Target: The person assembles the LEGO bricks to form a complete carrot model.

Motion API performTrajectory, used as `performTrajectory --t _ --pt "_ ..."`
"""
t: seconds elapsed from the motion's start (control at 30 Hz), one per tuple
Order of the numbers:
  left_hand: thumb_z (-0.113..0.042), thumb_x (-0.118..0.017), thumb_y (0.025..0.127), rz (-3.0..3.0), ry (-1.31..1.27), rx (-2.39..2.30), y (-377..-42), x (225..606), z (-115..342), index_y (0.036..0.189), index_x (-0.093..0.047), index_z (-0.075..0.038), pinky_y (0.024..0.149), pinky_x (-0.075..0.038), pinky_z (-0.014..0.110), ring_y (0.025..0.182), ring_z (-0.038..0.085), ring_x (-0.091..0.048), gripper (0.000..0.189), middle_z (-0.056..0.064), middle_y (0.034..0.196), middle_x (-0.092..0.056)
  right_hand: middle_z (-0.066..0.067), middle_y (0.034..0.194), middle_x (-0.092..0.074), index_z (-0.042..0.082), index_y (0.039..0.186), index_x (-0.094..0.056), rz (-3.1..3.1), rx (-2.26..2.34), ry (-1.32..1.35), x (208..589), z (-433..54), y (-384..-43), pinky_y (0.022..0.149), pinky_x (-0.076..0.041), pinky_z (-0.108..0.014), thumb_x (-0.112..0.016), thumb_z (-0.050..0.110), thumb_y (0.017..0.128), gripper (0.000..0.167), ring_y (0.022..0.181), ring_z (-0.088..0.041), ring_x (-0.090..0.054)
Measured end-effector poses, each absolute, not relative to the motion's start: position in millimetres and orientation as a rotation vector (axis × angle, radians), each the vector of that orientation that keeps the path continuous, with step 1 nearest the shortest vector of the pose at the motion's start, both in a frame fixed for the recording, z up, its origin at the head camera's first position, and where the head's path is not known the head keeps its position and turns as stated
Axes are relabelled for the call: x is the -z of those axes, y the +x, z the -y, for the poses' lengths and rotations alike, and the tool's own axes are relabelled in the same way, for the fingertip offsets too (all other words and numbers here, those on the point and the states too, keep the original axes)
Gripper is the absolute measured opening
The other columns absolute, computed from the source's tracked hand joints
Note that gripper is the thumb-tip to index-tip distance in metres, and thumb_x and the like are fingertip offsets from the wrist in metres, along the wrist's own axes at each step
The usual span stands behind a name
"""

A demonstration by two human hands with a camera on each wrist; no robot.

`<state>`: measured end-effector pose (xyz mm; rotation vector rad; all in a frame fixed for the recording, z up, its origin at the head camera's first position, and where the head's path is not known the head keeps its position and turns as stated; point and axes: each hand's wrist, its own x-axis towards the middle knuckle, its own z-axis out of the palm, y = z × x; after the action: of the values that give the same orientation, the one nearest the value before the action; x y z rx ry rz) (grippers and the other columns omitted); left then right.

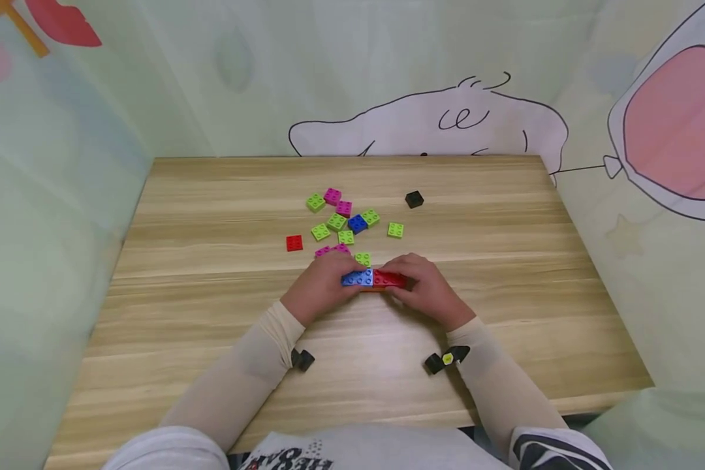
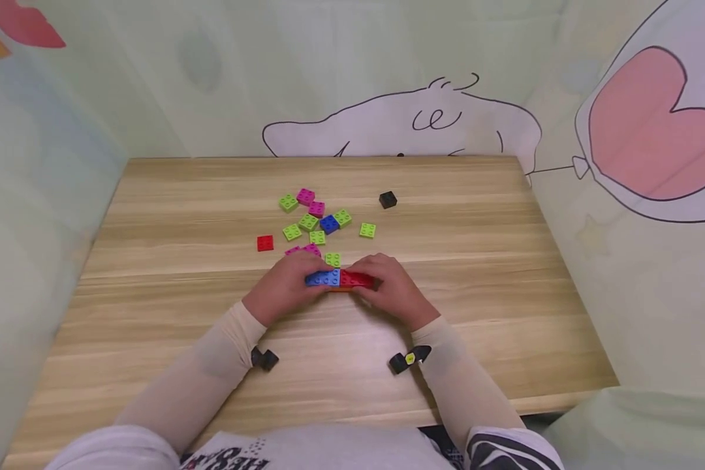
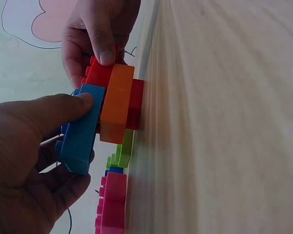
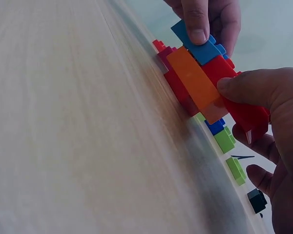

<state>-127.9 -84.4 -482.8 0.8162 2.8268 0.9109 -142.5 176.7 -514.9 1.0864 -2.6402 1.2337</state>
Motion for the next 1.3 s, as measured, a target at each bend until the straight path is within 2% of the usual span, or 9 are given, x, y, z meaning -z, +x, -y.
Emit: performTrajectory --t 0.27,0.63,0.83,1.0,1.2,1.3 --pt "-0.024 -0.082 0.091 -2.825 0.818 -0.828 -131 480 81 0.12 -0.076 -0.008 0.108 -0.048 0.041 0.12 0.025 -0.062 0.034 0.005 0.12 -0.074 0.002 0.117 -0.073 0.018 0.123 -0.076 2.637 -1.267 1.077 514 -176 -144 0.086 -0.054 -0.034 -0.084 0.013 0.088 0.036 0.104 -0.015 -0.063" --pt "-0.02 -0.086 0.087 -2.778 0.737 -0.916 -130 479 76 0.115 -0.077 -0.007 0.104 -0.05 0.04 0.111 0.023 -0.062 0.032 0.004 0.113 -0.073 0.002 0.117 -0.074 0.017 0.122 -0.076 2.621 -1.32 1.072 520 -179 -146 0.088 -0.054 -0.033 -0.083 0.01 0.088 0.036 0.105 -0.016 -0.064" --pt "-0.023 -0.086 0.087 -2.793 0.737 -0.941 -129 484 78 0.114 -0.077 -0.008 0.096 -0.053 0.038 0.103 0.02 -0.062 0.032 0.002 0.109 -0.073 -0.001 0.128 -0.069 0.013 0.128 -0.073 2.599 -1.387 0.992 528 -180 -150 0.101 -0.05 -0.045 -0.08 0.019 0.092 0.036 0.12 -0.021 -0.06" --pt "-0.025 -0.084 0.088 -2.806 0.72 -0.923 -128 486 81 0.117 -0.076 -0.01 0.101 -0.052 0.04 0.11 0.022 -0.062 0.034 0.003 0.115 -0.072 -0.008 0.133 -0.065 0.008 0.132 -0.07 2.596 -1.292 0.709 532 -185 -181 0.109 -0.042 -0.053 -0.074 0.026 0.097 0.04 0.127 -0.028 -0.054" --pt "-0.026 -0.083 0.089 -2.834 0.72 -0.905 -127 487 83 0.119 -0.076 -0.011 0.107 -0.049 0.042 0.12 0.024 -0.061 0.035 0.003 0.12 -0.072 -0.014 0.137 -0.06 0.007 0.133 -0.068 2.652 -1.17 0.489 532 -192 -233 0.112 -0.038 -0.053 -0.076 0.027 0.095 0.043 0.131 -0.034 -0.049" --pt "-0.025 -0.082 0.089 -2.829 0.744 -0.912 -127 487 82 0.119 -0.076 -0.011 0.108 -0.049 0.042 0.12 0.024 -0.061 0.034 0.003 0.119 -0.072 -0.013 0.142 -0.054 0.009 0.139 -0.064 2.651 -1.16 0.353 533 -198 -256 0.114 -0.037 -0.05 -0.076 0.028 0.096 0.049 0.135 -0.033 -0.045"
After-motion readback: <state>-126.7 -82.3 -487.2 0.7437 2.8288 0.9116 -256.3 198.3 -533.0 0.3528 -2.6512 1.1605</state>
